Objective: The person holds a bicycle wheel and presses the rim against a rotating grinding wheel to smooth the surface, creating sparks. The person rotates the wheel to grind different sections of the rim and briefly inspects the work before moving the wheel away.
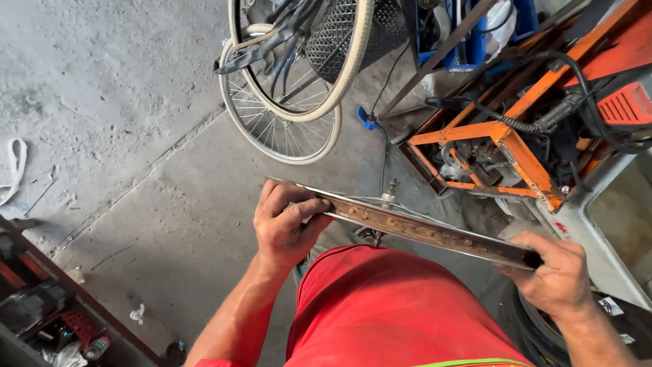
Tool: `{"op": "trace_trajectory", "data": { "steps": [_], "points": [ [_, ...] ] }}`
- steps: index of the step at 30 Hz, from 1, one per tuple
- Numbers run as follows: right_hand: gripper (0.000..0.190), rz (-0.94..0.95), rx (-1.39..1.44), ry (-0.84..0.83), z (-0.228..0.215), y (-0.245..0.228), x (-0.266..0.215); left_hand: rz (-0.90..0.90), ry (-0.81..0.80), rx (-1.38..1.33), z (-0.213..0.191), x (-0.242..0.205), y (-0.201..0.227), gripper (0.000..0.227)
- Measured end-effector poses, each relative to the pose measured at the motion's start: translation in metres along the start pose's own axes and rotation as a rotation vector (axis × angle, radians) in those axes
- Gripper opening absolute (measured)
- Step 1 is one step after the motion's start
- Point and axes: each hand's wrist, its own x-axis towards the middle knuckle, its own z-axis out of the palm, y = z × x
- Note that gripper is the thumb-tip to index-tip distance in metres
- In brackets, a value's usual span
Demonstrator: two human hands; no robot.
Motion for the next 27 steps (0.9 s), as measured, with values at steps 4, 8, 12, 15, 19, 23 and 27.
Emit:
{"op": "trace_trajectory", "data": {
  "steps": [4,8,12,15,19,23,27],
  "points": [
    [0.047,0.031,-0.047,-0.021,-0.009,-0.015,0.001,-0.010,-0.018,0.039,0.002,-0.007,0.003,0.013],
    [0.053,0.049,-0.126,-0.048,-0.016,-0.005,-0.007,-0.004,-0.028,0.011,0.006,-0.011,0.005,0.013],
    [0.049,0.102,-0.120,-0.091,-0.022,-0.011,-0.005,-0.003,-0.053,0.011,0.010,-0.018,0.004,0.007],
    [0.051,0.101,-0.093,-0.090,-0.024,-0.014,-0.004,0.026,-0.089,0.021,0.009,-0.014,0.006,0.008],
    [0.050,0.100,-0.116,-0.092,-0.028,-0.022,-0.003,0.049,-0.104,0.029,0.012,-0.009,0.007,0.004],
    [0.048,0.131,-0.150,-0.079,-0.034,-0.025,-0.005,0.064,-0.154,0.027,0.021,-0.002,0.004,0.004],
    [0.064,0.294,-0.117,-0.133,-0.051,-0.049,0.003,0.046,-0.236,-0.042,0.042,0.011,-0.002,0.008]
  ]
}}
